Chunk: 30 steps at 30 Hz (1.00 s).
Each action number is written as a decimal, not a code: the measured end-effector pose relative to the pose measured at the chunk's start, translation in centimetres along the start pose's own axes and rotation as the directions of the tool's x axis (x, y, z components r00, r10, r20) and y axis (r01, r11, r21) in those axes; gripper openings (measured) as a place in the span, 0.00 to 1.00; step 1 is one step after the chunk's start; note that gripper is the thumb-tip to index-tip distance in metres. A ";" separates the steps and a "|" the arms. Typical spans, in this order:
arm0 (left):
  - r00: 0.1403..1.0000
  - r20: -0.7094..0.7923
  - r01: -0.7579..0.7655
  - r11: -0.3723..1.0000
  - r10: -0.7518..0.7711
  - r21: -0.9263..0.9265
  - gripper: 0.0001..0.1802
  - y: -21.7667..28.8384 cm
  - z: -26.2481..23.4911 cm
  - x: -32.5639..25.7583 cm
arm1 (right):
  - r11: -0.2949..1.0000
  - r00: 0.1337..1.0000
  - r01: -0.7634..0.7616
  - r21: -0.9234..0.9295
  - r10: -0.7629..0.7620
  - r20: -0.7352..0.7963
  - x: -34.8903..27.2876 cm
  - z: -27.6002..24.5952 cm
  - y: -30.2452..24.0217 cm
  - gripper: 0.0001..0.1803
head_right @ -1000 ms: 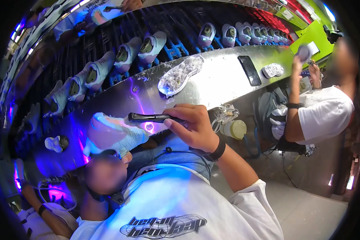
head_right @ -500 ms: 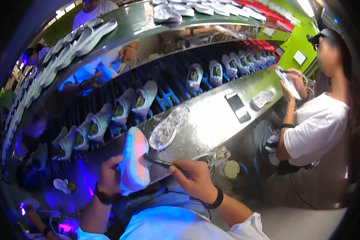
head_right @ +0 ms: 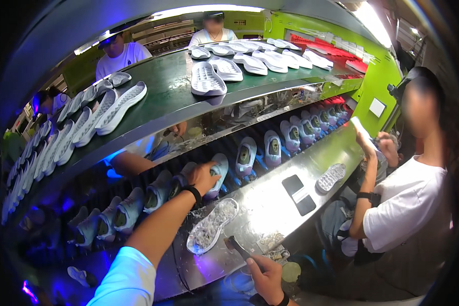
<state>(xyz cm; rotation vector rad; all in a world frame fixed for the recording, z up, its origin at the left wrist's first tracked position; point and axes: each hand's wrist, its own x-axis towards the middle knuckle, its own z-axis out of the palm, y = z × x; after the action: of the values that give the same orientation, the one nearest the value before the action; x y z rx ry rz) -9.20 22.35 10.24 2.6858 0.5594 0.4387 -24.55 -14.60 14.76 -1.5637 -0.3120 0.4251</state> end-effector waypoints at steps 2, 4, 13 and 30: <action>0.998 0.064 0.007 0.999 -0.009 0.034 0.27 2.2 -0.5 -0.2 | 1.000 1.000 0.001 0.005 -0.001 -0.022 0.3 -0.5 0.4 0.11; 1.000 -0.011 -0.017 0.998 0.017 0.065 0.27 1.8 -0.9 -0.8 | 1.000 1.000 -0.004 0.024 0.005 -0.019 0.4 -0.7 0.7 0.11; 0.944 0.173 0.230 0.937 -0.280 0.262 0.31 -13.3 -12.5 -7.8 | 0.997 0.999 -0.004 0.075 0.001 0.039 -0.1 0.5 0.5 0.12; 0.961 0.076 0.261 0.964 -0.264 0.055 0.50 -15.9 -7.4 -10.0 | 0.964 0.962 0.208 -0.164 -0.171 0.212 -4.9 4.2 -2.5 0.13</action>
<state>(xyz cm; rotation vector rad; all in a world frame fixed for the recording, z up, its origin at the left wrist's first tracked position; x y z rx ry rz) -25.74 33.76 8.14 2.6064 0.8958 0.2417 -30.68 -12.95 17.55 -1.6572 -0.6655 0.4087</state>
